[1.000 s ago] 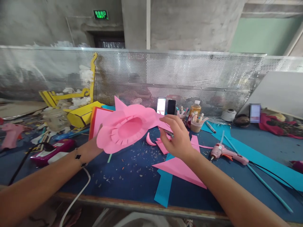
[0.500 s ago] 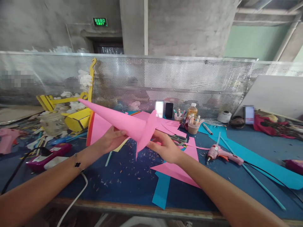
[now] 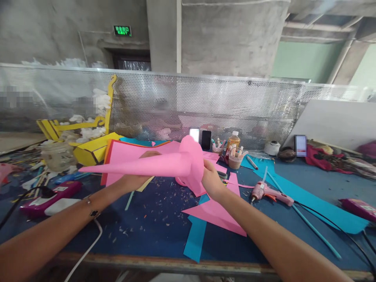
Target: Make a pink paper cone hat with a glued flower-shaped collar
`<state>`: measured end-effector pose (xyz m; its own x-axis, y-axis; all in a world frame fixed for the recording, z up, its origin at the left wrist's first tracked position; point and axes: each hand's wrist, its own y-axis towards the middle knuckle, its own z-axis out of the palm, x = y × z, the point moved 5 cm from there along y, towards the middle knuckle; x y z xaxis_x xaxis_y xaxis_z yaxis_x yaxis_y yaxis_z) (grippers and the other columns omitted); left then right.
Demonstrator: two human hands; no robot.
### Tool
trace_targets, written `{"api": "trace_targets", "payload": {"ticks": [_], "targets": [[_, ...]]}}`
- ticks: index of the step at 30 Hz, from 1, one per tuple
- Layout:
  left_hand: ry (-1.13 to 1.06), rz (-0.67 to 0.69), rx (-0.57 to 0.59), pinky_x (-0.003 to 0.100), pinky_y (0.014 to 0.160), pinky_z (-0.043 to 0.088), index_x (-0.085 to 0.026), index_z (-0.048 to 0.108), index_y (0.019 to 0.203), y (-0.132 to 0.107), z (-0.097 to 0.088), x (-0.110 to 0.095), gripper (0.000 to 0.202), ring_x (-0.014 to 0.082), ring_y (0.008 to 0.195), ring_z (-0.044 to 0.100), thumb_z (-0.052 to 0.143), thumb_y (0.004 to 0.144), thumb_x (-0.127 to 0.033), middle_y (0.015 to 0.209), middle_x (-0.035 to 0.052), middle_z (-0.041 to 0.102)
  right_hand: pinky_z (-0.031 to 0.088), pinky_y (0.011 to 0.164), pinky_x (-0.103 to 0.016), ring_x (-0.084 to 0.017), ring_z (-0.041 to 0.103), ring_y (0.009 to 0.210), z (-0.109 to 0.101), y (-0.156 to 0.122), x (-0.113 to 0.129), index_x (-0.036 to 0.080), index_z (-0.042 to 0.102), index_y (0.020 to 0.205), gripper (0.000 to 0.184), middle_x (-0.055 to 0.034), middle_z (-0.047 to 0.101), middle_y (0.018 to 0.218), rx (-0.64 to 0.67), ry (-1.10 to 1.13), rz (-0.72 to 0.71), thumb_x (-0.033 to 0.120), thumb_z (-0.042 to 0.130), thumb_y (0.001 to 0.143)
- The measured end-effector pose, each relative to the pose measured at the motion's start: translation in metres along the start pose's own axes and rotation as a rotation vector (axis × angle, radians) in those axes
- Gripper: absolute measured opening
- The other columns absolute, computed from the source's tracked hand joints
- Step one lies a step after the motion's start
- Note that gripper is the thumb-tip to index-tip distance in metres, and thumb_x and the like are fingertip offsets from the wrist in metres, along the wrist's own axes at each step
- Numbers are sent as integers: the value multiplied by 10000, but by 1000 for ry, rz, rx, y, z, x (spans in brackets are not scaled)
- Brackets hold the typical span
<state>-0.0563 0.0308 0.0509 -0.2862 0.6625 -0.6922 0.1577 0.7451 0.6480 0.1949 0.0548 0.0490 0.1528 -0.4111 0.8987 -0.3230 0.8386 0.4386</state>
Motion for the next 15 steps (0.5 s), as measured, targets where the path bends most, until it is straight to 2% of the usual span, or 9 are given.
{"api": "trace_targets", "payload": {"ticks": [3, 6, 8, 9, 12, 15], "targets": [[-15, -29, -57, 465, 1051, 483, -214, 672, 1142, 5, -2, 6, 388, 298, 1179, 606, 789, 790, -332, 1248, 125, 661, 583, 726, -387, -275, 712, 845, -1, 0, 2, 240, 753, 1054, 364, -34, 779, 840, 21, 30, 24, 481, 726, 783], [-120, -124, -92, 459, 1021, 482, -220, 675, 1142, 9, 1, 13, 490, 300, 1132, 624, 848, 719, -397, 1234, 132, 670, 590, 732, -397, -283, 723, 857, 1, -3, 5, 262, 750, 1070, 391, -36, 778, 825, 44, 41, 42, 513, 736, 771], [-241, -170, -53, 446, 999, 487, -213, 652, 1202, 7, 7, 13, 570, 286, 1111, 643, 866, 717, -422, 1219, 132, 688, 593, 728, -394, -284, 728, 862, 1, -5, 8, 273, 749, 1067, 404, -36, 775, 810, 53, 43, 46, 536, 743, 760], [-303, -190, 4, 437, 978, 496, -204, 649, 1214, 6, 13, 12, 558, 274, 1079, 659, 851, 748, -436, 1183, 126, 707, 595, 723, -388, -283, 730, 863, 1, -6, 10, 278, 748, 1061, 410, -34, 774, 806, 59, 35, 39, 543, 754, 748], [-379, -261, 151, 381, 837, 530, -159, 714, 1056, -3, 26, 8, 422, 231, 878, 689, 829, 791, -468, 957, 85, 757, 594, 689, -359, -275, 732, 852, -1, -7, 17, 288, 754, 1011, 408, -36, 773, 807, 91, -61, -33, 536, 814, 692], [-357, -288, 133, 329, 705, 515, -143, 734, 846, -7, 27, 6, 371, 199, 721, 656, 855, 758, -483, 762, 46, 730, 594, 673, -350, -265, 729, 831, -3, -8, 18, 283, 763, 956, 360, -44, 771, 801, 113, -167, -106, 541, 810, 710]]}}
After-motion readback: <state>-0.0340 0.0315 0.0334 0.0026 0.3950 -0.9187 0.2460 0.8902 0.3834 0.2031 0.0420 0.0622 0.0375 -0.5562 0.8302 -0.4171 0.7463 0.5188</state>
